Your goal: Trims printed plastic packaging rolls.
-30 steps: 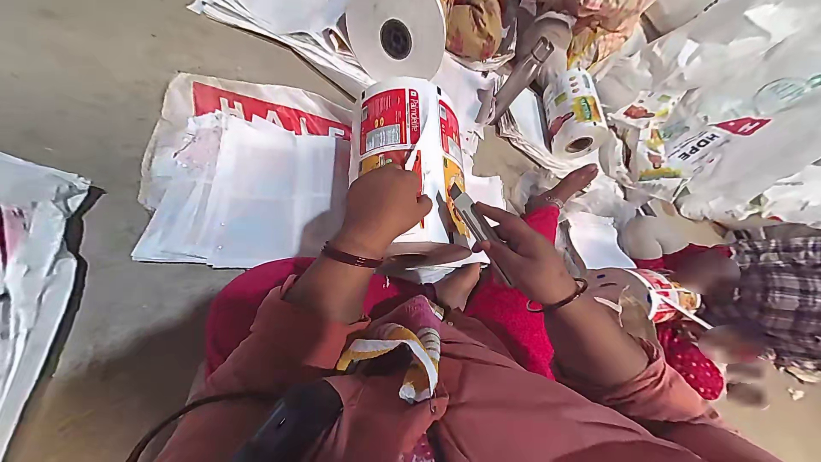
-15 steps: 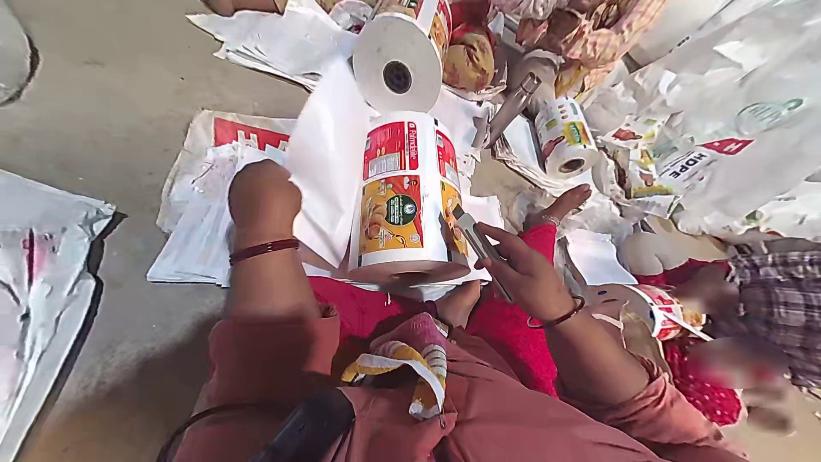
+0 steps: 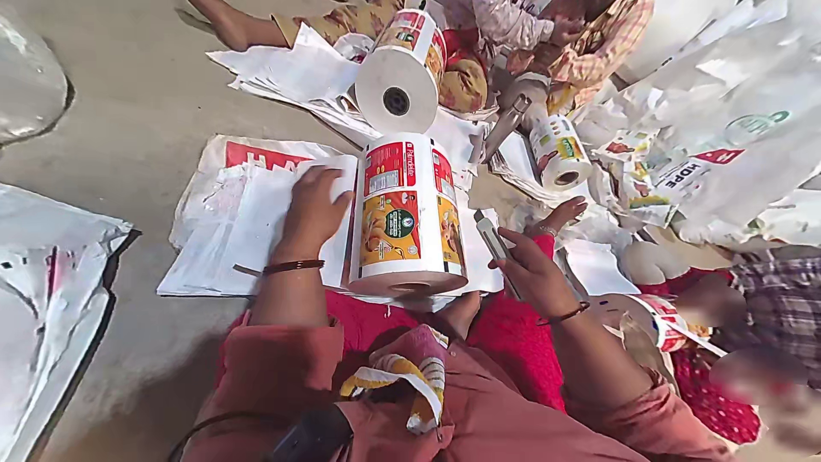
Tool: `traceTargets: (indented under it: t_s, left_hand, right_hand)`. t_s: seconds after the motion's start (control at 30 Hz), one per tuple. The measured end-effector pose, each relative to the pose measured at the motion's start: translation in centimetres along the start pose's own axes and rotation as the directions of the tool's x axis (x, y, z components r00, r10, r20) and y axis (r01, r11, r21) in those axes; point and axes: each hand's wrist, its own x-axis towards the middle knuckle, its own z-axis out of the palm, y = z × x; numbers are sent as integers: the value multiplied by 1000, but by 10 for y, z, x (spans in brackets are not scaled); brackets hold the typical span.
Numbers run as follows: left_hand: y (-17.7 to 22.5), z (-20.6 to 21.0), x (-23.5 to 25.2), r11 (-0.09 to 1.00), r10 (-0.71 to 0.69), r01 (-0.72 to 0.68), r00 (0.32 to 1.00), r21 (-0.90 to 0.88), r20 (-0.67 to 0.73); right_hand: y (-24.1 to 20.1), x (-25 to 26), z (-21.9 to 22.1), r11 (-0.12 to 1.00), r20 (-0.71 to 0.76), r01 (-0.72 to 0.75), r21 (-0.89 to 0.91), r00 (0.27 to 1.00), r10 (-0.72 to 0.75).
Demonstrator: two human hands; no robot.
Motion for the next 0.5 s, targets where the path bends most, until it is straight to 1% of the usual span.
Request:
traceTargets:
  t_s: [0.03, 0.07, 0.1, 0.17, 0.2, 0.23, 0.3, 0.37, 0.5]
  left_hand:
    - [9, 12, -1, 988, 136, -129, 987, -88, 81]
    - [18, 24, -2, 963, 247, -227, 960, -148, 133]
    - [25, 34, -3, 939, 332, -307, 929, -158, 167]
    - [34, 51, -5, 889, 457, -451, 869, -79, 190]
    - [36, 56, -5, 872, 483, -488, 852, -28, 201]
    - [36, 60, -6, 862, 494, -506, 844, 7, 207]
    - [36, 66, -7, 856, 506, -517, 838, 1, 204]
    - [32, 70, -4, 843, 536, -536, 826, -51, 174]
    - [24, 69, 1, 843, 536, -512, 828, -166, 164]
  right_hand:
    - [1, 0, 3, 1000, -7, -3, 19, 1000, 3]
    - [2, 1, 6, 999, -4, -4, 35, 1000, 5]
    - [2, 2, 10, 999, 8, 3, 44, 1000, -3]
    - [4, 5, 17, 999, 46, 27, 43, 999, -29]
    - [5, 6, 19, 999, 61, 36, 34, 997, -38]
    - [5, 7, 22, 999, 69, 43, 28, 997, -45]
    - [3, 4, 25, 999, 80, 30, 19, 996, -32]
    - [-2, 1, 26, 1000, 103, 15, 27, 994, -18]
    - [-26, -10, 25, 1000, 217, 15, -8, 976, -13]
